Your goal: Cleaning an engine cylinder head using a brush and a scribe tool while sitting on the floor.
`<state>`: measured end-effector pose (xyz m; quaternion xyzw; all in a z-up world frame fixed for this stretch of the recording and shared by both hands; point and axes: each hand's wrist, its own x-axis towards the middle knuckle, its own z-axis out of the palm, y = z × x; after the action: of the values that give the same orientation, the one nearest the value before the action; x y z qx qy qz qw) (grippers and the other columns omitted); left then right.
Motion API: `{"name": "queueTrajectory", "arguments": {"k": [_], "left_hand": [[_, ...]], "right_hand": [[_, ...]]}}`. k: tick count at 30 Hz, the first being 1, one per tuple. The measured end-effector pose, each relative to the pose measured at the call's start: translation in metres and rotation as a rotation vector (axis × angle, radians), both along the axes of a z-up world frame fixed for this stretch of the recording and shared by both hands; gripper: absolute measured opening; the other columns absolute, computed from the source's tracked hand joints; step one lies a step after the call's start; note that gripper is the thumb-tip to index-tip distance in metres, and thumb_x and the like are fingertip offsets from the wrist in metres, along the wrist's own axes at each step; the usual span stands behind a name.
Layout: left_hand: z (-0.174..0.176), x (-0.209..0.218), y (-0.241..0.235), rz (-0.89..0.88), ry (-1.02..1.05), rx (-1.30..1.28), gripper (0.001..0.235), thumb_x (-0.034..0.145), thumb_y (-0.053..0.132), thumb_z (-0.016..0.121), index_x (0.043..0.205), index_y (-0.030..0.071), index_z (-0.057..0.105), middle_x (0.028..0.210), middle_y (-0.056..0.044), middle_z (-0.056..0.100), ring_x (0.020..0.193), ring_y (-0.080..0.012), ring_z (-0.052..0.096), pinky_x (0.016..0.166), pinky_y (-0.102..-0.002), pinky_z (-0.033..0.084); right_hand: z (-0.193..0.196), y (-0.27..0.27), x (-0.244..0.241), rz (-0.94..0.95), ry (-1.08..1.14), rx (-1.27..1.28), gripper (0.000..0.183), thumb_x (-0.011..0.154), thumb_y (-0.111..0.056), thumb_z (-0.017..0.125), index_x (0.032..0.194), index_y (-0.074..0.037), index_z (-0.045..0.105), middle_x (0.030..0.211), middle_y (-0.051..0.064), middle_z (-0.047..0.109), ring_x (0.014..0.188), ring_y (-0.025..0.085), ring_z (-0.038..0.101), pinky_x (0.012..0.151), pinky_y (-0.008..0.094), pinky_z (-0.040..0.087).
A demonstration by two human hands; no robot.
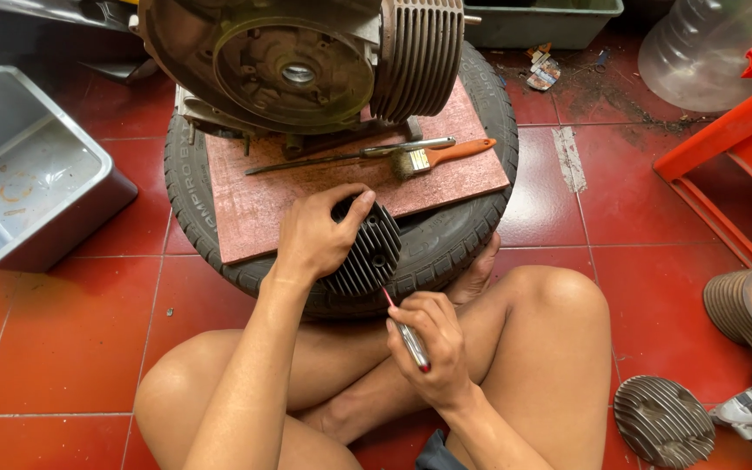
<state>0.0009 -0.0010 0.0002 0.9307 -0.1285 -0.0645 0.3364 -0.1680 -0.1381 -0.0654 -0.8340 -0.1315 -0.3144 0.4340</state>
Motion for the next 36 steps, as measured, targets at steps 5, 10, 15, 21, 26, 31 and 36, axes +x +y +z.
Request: {"name": "queueTrajectory", "arguments": {"k": [5, 10, 15, 21, 26, 31, 36], "left_hand": [[0.002, 0.001, 0.0, -0.006, -0.005, -0.01, 0.067, 0.088, 0.069, 0.039, 0.122, 0.024, 0.075, 0.121, -0.003, 0.076, 0.117, -0.0311, 0.069, 0.092, -0.047, 0.05], [0.0, 0.0, 0.0, -0.006, 0.005, -0.02, 0.068, 0.088, 0.07, 0.039, 0.122, 0.023, 0.075, 0.121, -0.003, 0.076, 0.116, -0.0314, 0.069, 0.09, -0.047, 0.05], [-0.001, 0.0, 0.001, -0.003, -0.007, -0.017, 0.067, 0.089, 0.069, 0.04, 0.122, 0.023, 0.075, 0.12, -0.004, 0.077, 0.115, -0.0313, 0.069, 0.09, -0.047, 0.051], [0.0, -0.001, 0.0, -0.002, -0.006, -0.016, 0.064, 0.089, 0.067, 0.041, 0.121, 0.024, 0.076, 0.12, -0.003, 0.077, 0.116, -0.031, 0.068, 0.09, -0.046, 0.05], [0.0, 0.0, 0.001, -0.01, -0.012, -0.022, 0.065, 0.09, 0.067, 0.041, 0.122, 0.023, 0.075, 0.121, -0.003, 0.076, 0.117, -0.0306, 0.068, 0.091, -0.046, 0.05], [-0.001, -0.001, 0.0, -0.012, -0.012, -0.023, 0.065, 0.09, 0.067, 0.04, 0.122, 0.023, 0.075, 0.121, -0.003, 0.076, 0.116, -0.0298, 0.069, 0.092, -0.046, 0.05], [-0.002, 0.0, 0.0, -0.015, -0.015, -0.026, 0.066, 0.09, 0.068, 0.04, 0.122, 0.023, 0.075, 0.121, -0.003, 0.076, 0.116, -0.0298, 0.069, 0.093, -0.046, 0.05]], "right_hand": [[-0.006, 0.003, 0.0, -0.042, -0.043, 0.023, 0.009, 0.088, -0.005, 0.065, 0.096, -0.004, 0.06, 0.085, 0.011, 0.064, 0.083, 0.029, 0.064, 0.081, 0.041, 0.049], [-0.014, 0.002, -0.006, -0.055, -0.067, 0.065, 0.009, 0.09, -0.005, 0.064, 0.098, -0.003, 0.062, 0.086, 0.011, 0.066, 0.085, 0.03, 0.064, 0.083, 0.039, 0.055], [-0.012, -0.002, -0.003, -0.072, -0.057, 0.079, 0.01, 0.091, -0.006, 0.064, 0.1, -0.004, 0.062, 0.087, 0.01, 0.065, 0.09, 0.031, 0.064, 0.086, 0.04, 0.054], [-0.007, -0.004, 0.005, -0.034, -0.005, 0.092, 0.01, 0.091, -0.004, 0.067, 0.1, -0.003, 0.064, 0.091, 0.011, 0.068, 0.097, 0.033, 0.065, 0.093, 0.042, 0.055], [-0.008, -0.006, 0.005, -0.057, -0.011, 0.09, 0.01, 0.09, -0.004, 0.067, 0.1, -0.005, 0.064, 0.09, 0.01, 0.068, 0.098, 0.032, 0.065, 0.093, 0.041, 0.054], [-0.007, -0.008, 0.003, -0.032, -0.005, 0.088, 0.011, 0.091, -0.004, 0.069, 0.101, -0.004, 0.067, 0.093, 0.01, 0.069, 0.099, 0.031, 0.065, 0.094, 0.04, 0.054], [-0.008, -0.007, 0.002, -0.03, -0.061, 0.034, 0.011, 0.088, -0.004, 0.07, 0.099, -0.006, 0.067, 0.09, 0.008, 0.071, 0.095, 0.029, 0.067, 0.093, 0.04, 0.052]]}}
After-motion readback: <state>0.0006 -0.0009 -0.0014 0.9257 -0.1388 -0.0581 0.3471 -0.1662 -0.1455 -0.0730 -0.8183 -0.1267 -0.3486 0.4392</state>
